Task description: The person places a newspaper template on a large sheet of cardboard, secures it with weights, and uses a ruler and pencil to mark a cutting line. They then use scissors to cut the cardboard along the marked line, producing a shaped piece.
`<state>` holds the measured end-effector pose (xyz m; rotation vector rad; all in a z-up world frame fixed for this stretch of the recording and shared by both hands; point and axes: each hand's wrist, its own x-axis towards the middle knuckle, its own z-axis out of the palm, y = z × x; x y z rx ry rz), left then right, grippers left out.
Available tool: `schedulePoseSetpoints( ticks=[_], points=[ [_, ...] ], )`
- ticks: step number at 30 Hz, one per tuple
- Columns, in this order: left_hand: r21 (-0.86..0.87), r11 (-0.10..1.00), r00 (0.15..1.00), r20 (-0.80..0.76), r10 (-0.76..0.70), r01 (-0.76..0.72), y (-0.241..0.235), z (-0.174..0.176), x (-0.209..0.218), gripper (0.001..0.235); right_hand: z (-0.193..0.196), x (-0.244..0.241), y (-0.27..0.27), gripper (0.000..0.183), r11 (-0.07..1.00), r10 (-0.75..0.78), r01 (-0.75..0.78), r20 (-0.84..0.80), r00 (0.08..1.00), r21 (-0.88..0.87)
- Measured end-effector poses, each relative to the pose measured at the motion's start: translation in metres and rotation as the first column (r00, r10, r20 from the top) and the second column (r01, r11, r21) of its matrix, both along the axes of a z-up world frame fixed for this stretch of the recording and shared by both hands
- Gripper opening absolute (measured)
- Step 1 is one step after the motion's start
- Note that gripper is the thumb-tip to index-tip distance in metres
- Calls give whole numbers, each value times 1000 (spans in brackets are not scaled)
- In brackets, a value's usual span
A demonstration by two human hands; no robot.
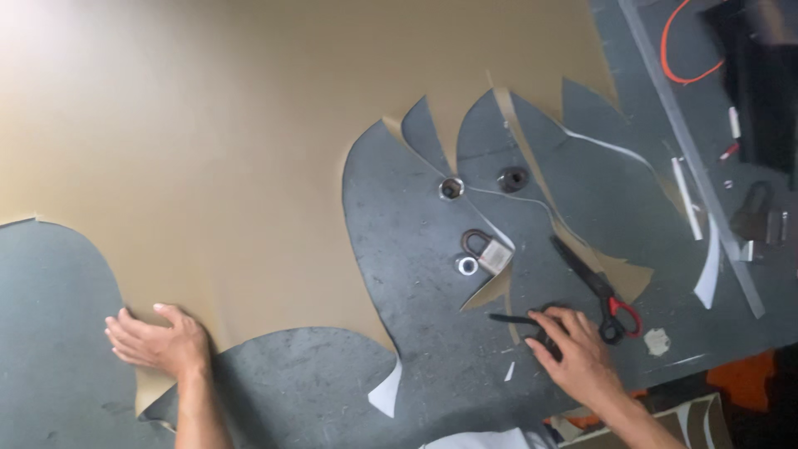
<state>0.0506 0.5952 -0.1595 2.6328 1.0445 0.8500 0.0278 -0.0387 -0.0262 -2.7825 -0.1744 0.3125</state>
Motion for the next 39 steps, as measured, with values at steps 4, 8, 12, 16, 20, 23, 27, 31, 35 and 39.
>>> schedulePoseSetpoints(
  ticks=[4, 8, 12, 16, 20, 23, 27, 31, 35, 39],
  points=[
    [24, 999, 999, 18, -40, 39, 1, 2, 5, 46, -7, -6, -14, 49, 996, 11, -20, 103, 995, 82],
    [143, 989, 997, -82, -12, 24, -5, -2, -12, 50, -5, -13, -34, 63, 978, 115, -139, 153, 981, 156],
    [253, 967, 986, -156, 57, -16, -21, -7, -16, 57, -1, -12, -54, 66, 963, 216, -217, 23, 976, 158],
    [288, 956, 973, -198, 122, -61, -29, 2, -35, 62, -2, 0, -87, 58, 936, 296, -302, 62, 953, 183],
    [273, 962, 968, -231, 99, -33, -34, 19, -47, 61, 5, 47, -136, 54, 961, 146, -175, 147, 978, 213],
    [163, 986, 983, -183, 2, 28, -31, 23, -48, 54, 21, 96, -166, 53, 991, 11, -32, 164, 986, 127],
    [16, 998, 995, -78, -64, 66, -18, 23, -96, 38, 28, 114, -178, 52, 997, 23, -39, 231, 973, 65],
    [-381, 925, 999, 36, 0, 14, -5, 20, -107, 22, 19, 83, -143, 62, 962, 271, -260, 376, 886, -81],
    [-748, 649, 940, 306, 148, 141, -2, 23, -121, 26, 2, 29, -107, 62, 877, 433, -475, 309, 847, 71],
    [-847, 504, 864, 371, 340, 166, 10, 23, -111, 27, 3, 69, -89, 44, 906, 318, -397, 383, 867, 147]
  ],
)
